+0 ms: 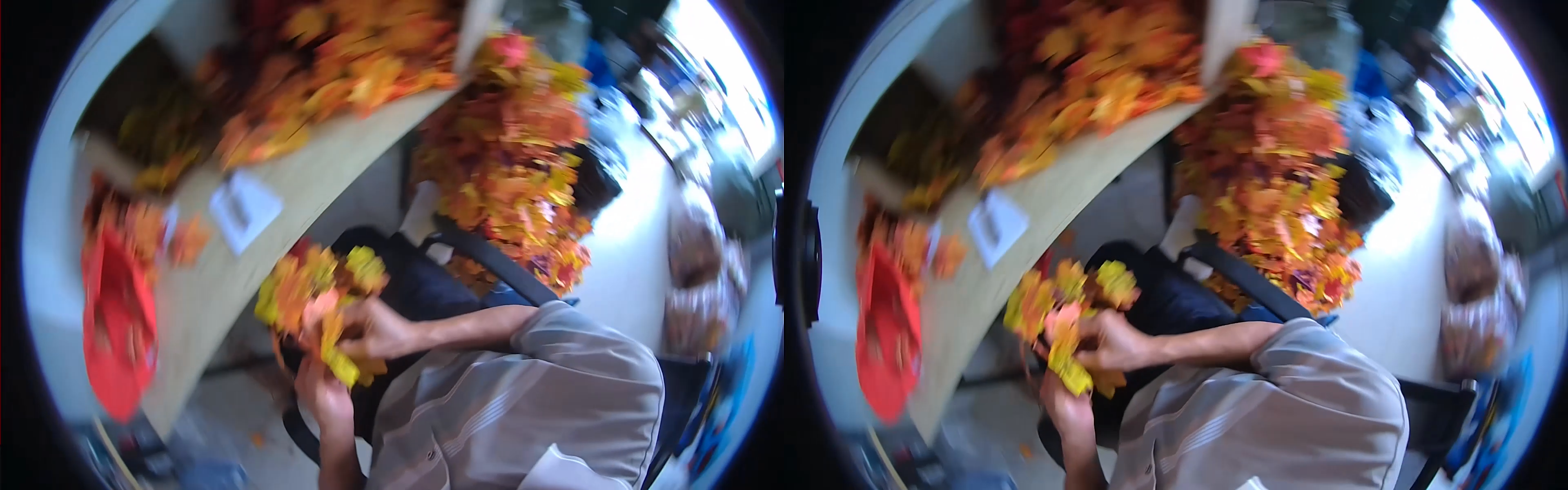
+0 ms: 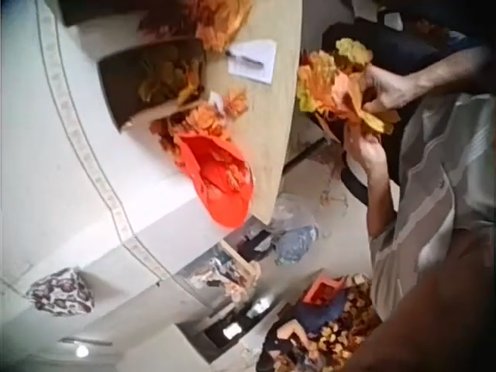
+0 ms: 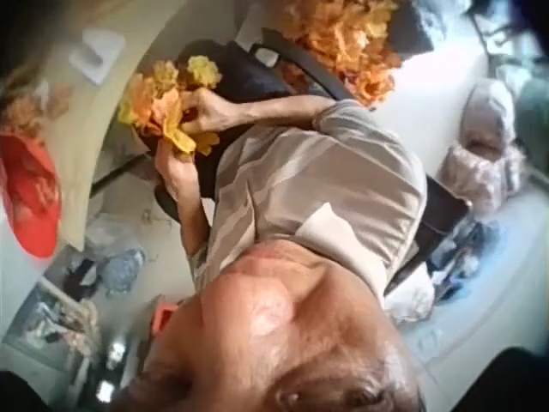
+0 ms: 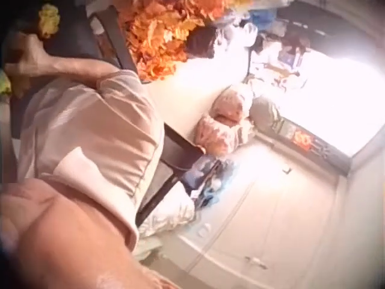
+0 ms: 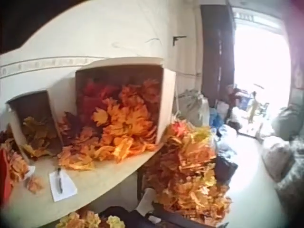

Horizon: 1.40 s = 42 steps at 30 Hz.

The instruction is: The recorder is assembling bunches of artificial maple leaves by grouping several leaves together and tying their stems with thin wire.

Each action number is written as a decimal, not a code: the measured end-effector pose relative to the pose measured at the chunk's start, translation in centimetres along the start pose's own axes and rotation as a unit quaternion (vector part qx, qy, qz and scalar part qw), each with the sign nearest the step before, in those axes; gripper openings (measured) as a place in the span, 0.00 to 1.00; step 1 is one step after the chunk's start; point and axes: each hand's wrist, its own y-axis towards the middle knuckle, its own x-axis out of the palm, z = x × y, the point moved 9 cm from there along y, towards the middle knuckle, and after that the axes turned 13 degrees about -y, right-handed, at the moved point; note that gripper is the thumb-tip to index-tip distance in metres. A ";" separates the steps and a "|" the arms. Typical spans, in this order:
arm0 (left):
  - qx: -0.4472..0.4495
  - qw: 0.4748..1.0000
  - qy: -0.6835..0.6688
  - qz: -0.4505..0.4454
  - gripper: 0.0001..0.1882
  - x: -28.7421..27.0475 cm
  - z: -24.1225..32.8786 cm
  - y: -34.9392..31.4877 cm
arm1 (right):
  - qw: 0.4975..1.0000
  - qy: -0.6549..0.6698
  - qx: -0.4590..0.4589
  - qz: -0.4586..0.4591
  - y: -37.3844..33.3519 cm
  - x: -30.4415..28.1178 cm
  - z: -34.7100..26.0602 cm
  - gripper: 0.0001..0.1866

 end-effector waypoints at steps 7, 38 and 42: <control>0.253 0.893 0.346 -0.139 0.12 3.9 2.6 -2.6 | 0.996 -0.047 -0.053 0.056 -1.6 -1.4 0.0 0.08; -0.029 0.997 -0.067 0.000 0.08 0.1 0.3 -1.0 | 0.978 0.176 0.107 -0.027 -0.7 1.2 2.9 0.04; -0.034 0.997 -0.069 0.012 0.08 0.0 0.5 -1.1 | 0.981 0.173 0.083 -0.022 -0.5 1.2 3.0 0.06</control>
